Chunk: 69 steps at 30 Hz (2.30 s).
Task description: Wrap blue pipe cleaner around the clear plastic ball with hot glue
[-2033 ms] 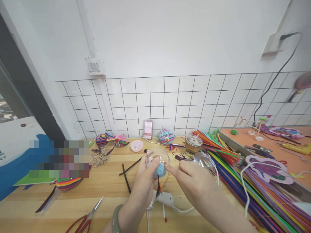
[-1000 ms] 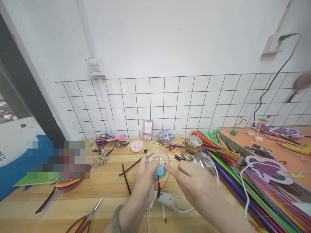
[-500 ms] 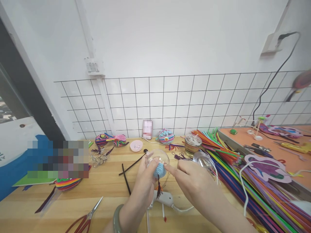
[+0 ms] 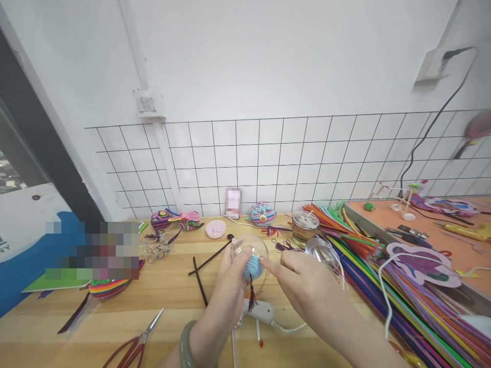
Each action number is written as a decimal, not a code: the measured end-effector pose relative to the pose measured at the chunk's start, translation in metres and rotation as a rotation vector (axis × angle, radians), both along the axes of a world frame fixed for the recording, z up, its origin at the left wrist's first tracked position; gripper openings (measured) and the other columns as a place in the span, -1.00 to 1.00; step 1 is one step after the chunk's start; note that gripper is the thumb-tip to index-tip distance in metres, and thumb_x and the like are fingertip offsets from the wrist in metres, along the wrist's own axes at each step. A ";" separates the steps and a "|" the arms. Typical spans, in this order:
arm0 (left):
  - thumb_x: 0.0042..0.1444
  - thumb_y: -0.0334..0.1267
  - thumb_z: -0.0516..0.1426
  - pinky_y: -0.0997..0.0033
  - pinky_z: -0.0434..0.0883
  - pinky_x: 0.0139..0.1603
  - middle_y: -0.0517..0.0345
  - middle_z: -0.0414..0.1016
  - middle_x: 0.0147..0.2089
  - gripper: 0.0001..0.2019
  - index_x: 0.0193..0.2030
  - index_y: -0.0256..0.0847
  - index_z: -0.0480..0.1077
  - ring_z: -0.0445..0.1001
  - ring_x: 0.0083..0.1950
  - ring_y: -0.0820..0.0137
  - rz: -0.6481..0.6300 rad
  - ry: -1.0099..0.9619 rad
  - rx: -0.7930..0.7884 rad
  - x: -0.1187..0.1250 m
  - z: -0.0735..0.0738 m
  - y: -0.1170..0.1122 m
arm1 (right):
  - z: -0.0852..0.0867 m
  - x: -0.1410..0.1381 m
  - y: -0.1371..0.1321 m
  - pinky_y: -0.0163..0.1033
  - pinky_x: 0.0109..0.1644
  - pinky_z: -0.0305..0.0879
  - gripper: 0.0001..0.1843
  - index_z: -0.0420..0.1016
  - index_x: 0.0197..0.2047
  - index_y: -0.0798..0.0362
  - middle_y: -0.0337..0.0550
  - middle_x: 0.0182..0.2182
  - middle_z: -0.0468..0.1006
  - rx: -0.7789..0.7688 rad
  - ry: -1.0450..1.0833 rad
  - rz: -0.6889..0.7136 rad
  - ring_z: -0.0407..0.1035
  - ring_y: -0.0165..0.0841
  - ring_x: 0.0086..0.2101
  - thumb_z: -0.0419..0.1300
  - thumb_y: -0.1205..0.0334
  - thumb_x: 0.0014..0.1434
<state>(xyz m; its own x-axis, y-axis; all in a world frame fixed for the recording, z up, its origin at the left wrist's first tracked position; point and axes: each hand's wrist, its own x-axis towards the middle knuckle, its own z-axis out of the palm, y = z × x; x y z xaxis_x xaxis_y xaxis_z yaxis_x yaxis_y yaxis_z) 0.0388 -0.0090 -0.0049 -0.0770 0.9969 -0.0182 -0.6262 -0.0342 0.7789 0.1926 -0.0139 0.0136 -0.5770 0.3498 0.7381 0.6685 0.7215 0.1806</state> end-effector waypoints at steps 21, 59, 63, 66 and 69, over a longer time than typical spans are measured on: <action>0.00 -0.17 0.29 0.43 0.34 -0.13 0.11 0.50 -0.17 -0.63 -0.05 -0.20 0.39 0.44 -0.17 0.41 0.000 -0.009 -0.008 0.000 0.000 -0.001 | 0.001 -0.001 0.000 -0.30 -0.49 -0.01 -0.61 0.57 -0.12 0.12 -0.25 -0.59 0.26 0.013 -0.005 -0.004 0.13 -0.39 -0.56 -0.08 0.49 0.27; -0.04 -0.20 0.32 0.43 0.35 -0.09 0.10 0.48 -0.12 -0.62 -0.07 -0.17 0.40 0.44 -0.10 0.37 0.015 -0.056 -0.042 0.002 0.000 -0.001 | 0.002 -0.001 0.000 -0.29 -0.49 -0.01 -0.63 0.57 -0.15 0.11 -0.26 -0.60 0.25 -0.001 -0.007 -0.008 0.12 -0.39 -0.56 -0.08 0.47 0.29; -0.04 -0.19 0.32 0.43 0.35 -0.08 0.10 0.48 -0.11 -0.63 -0.08 -0.17 0.41 0.43 -0.10 0.38 0.017 -0.052 -0.043 0.002 -0.001 0.000 | 0.002 -0.001 0.001 -0.30 -0.48 -0.01 -0.62 0.57 -0.17 0.10 -0.26 -0.60 0.24 0.005 -0.005 -0.010 0.12 -0.40 -0.56 -0.08 0.48 0.29; -0.03 -0.20 0.31 0.43 0.35 -0.10 0.10 0.48 -0.12 -0.64 -0.08 -0.18 0.41 0.43 -0.11 0.38 0.011 -0.054 -0.032 0.003 -0.001 0.000 | 0.001 -0.001 0.001 -0.29 -0.48 0.00 -0.62 0.57 -0.14 0.10 -0.25 -0.59 0.25 -0.010 -0.014 -0.016 0.13 -0.38 -0.55 -0.09 0.46 0.31; -0.02 -0.20 0.31 0.44 0.35 -0.14 0.10 0.48 -0.14 -0.63 -0.07 -0.18 0.39 0.43 -0.14 0.39 0.004 -0.044 -0.038 0.003 0.001 -0.001 | 0.000 0.000 0.001 -0.29 -0.48 0.01 -0.62 0.57 -0.13 0.11 -0.24 -0.58 0.26 -0.018 -0.018 -0.011 0.15 -0.37 -0.55 -0.09 0.44 0.32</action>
<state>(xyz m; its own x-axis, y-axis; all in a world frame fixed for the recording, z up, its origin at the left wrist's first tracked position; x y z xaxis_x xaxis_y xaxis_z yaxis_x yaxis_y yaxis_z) 0.0419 -0.0104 -0.0042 -0.0791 0.9951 -0.0595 -0.6600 -0.0075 0.7512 0.1926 -0.0133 0.0141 -0.5861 0.3693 0.7212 0.6732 0.7173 0.1797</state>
